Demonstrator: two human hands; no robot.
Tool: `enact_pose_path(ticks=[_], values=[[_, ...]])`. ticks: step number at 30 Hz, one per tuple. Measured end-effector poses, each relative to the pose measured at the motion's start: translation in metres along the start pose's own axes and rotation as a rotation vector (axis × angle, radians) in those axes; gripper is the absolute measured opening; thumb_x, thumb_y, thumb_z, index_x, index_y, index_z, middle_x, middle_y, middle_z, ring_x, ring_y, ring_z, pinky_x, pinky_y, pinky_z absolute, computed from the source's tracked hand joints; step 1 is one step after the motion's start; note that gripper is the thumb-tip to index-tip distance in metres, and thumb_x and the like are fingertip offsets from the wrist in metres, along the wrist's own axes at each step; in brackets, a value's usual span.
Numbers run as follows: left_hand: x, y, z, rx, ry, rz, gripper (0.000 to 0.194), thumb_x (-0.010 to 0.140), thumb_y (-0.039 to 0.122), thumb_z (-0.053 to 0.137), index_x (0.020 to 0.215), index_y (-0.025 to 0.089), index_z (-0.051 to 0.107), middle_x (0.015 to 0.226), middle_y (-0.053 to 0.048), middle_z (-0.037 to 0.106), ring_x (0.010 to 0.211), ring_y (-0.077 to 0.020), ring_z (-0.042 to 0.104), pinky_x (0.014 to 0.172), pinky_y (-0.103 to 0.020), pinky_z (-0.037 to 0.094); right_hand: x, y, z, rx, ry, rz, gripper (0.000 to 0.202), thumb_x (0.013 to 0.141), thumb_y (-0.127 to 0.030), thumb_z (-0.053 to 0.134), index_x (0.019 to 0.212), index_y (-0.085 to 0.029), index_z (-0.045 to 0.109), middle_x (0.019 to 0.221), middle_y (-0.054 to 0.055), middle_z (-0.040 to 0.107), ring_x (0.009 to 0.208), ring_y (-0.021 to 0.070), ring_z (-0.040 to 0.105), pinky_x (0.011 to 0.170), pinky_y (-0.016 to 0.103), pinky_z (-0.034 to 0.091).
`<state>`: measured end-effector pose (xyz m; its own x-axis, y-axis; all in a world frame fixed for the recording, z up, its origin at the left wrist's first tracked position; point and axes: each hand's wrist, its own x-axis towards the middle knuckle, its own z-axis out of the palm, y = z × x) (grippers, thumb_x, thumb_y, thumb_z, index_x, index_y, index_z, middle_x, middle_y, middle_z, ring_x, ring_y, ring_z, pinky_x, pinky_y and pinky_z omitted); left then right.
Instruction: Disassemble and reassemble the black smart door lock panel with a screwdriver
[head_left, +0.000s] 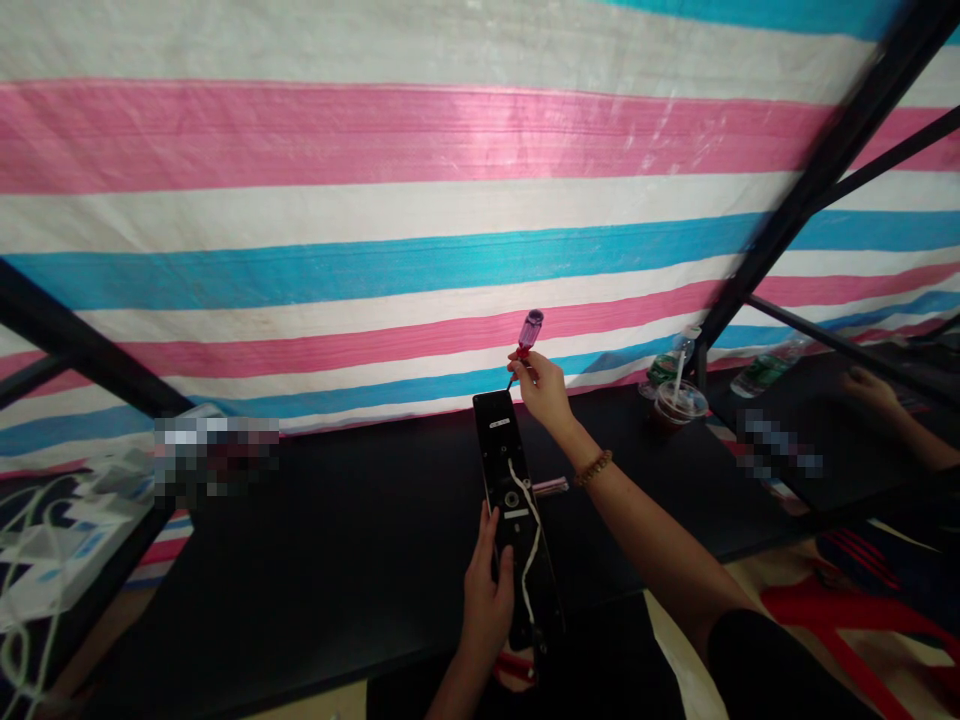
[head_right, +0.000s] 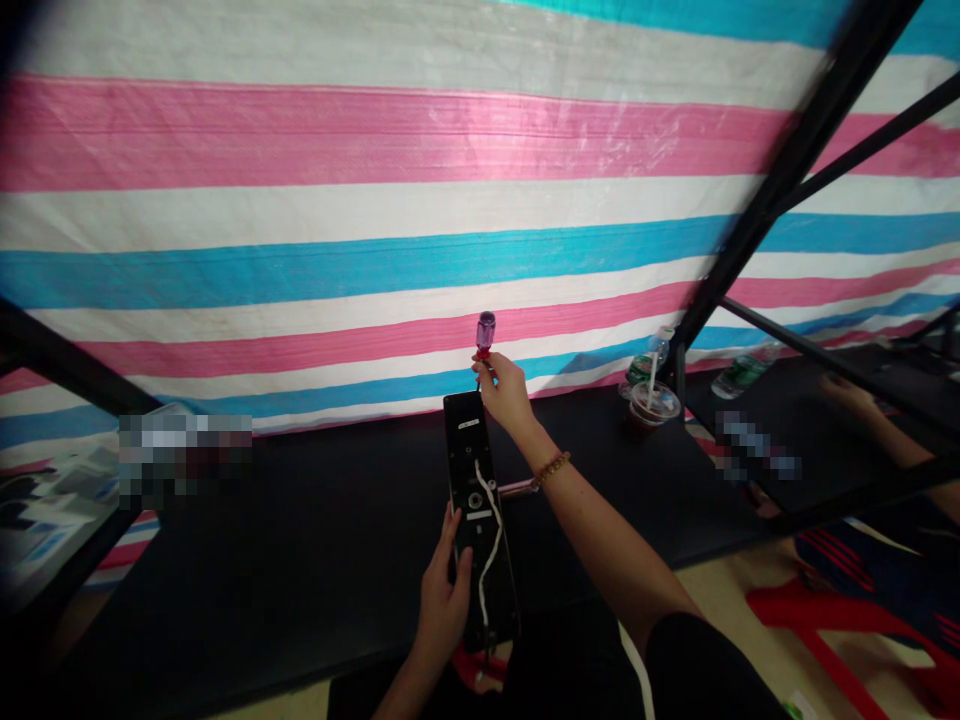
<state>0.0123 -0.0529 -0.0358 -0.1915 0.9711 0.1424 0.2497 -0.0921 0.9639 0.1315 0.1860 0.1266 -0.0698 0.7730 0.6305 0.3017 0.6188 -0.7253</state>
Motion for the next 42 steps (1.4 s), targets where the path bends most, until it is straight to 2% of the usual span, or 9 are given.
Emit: enact_pose_path(ticks=[5, 11, 16, 25, 35, 42], values=[[-0.001, -0.002, 0.0, 0.002, 0.0, 0.016, 0.049, 0.101, 0.032, 0.046, 0.149, 0.025, 0.047, 0.164, -0.008, 0.034, 0.15, -0.0235, 0.032, 0.122, -0.043, 0.03, -0.004, 0.003, 0.0, 0.02, -0.058, -0.02, 0.024, 0.097, -0.037, 0.051, 0.099, -0.021, 0.068, 0.093, 0.008, 0.072, 0.077, 0.0194, 0.07, 0.073, 0.034, 0.059], [0.0, -0.002, 0.001, -0.006, 0.006, 0.015, 0.048, 0.101, 0.032, 0.046, 0.149, 0.026, 0.047, 0.164, -0.007, 0.034, 0.15, -0.0227, 0.032, 0.122, -0.043, 0.03, -0.007, -0.001, -0.001, 0.05, -0.011, -0.001, 0.024, 0.097, -0.039, 0.051, 0.101, -0.022, 0.067, 0.094, 0.008, 0.072, 0.079, 0.0196, 0.07, 0.074, 0.035, 0.06], [0.0, -0.002, 0.0, 0.005, 0.007, 0.009, 0.049, 0.101, 0.034, 0.046, 0.149, 0.027, 0.047, 0.163, -0.006, 0.035, 0.15, -0.0228, 0.032, 0.122, -0.042, 0.031, -0.008, -0.001, 0.0, 0.078, -0.022, -0.008, 0.025, 0.097, -0.041, 0.05, 0.101, -0.022, 0.067, 0.094, 0.007, 0.072, 0.076, 0.0185, 0.07, 0.071, 0.033, 0.06], [0.0, -0.001, 0.0, 0.012, 0.001, 0.015, 0.049, 0.101, 0.033, 0.046, 0.149, 0.027, 0.047, 0.163, -0.007, 0.035, 0.15, -0.0232, 0.032, 0.122, -0.043, 0.03, -0.008, -0.002, -0.001, 0.034, -0.067, -0.012, 0.024, 0.098, -0.039, 0.05, 0.101, -0.022, 0.067, 0.093, 0.007, 0.072, 0.08, 0.0188, 0.07, 0.074, 0.033, 0.059], [0.0, -0.005, 0.0, 0.015, -0.003, 0.016, 0.049, 0.102, 0.032, 0.045, 0.15, 0.027, 0.046, 0.164, -0.006, 0.034, 0.151, -0.0223, 0.031, 0.123, -0.042, 0.029, -0.017, -0.005, -0.003, 0.014, -0.068, -0.076, 0.023, 0.099, -0.034, 0.048, 0.102, -0.021, 0.067, 0.092, 0.007, 0.07, 0.077, 0.0179, 0.069, 0.073, 0.033, 0.058], [0.001, -0.002, 0.0, 0.01, 0.012, 0.023, 0.049, 0.1, 0.03, 0.048, 0.149, 0.029, 0.048, 0.163, -0.005, 0.036, 0.149, -0.0237, 0.033, 0.122, -0.042, 0.031, -0.008, -0.008, -0.005, -0.032, -0.122, -0.162, 0.02, 0.097, -0.031, 0.051, 0.099, -0.02, 0.068, 0.091, 0.008, 0.071, 0.082, 0.0194, 0.068, 0.074, 0.032, 0.057]])
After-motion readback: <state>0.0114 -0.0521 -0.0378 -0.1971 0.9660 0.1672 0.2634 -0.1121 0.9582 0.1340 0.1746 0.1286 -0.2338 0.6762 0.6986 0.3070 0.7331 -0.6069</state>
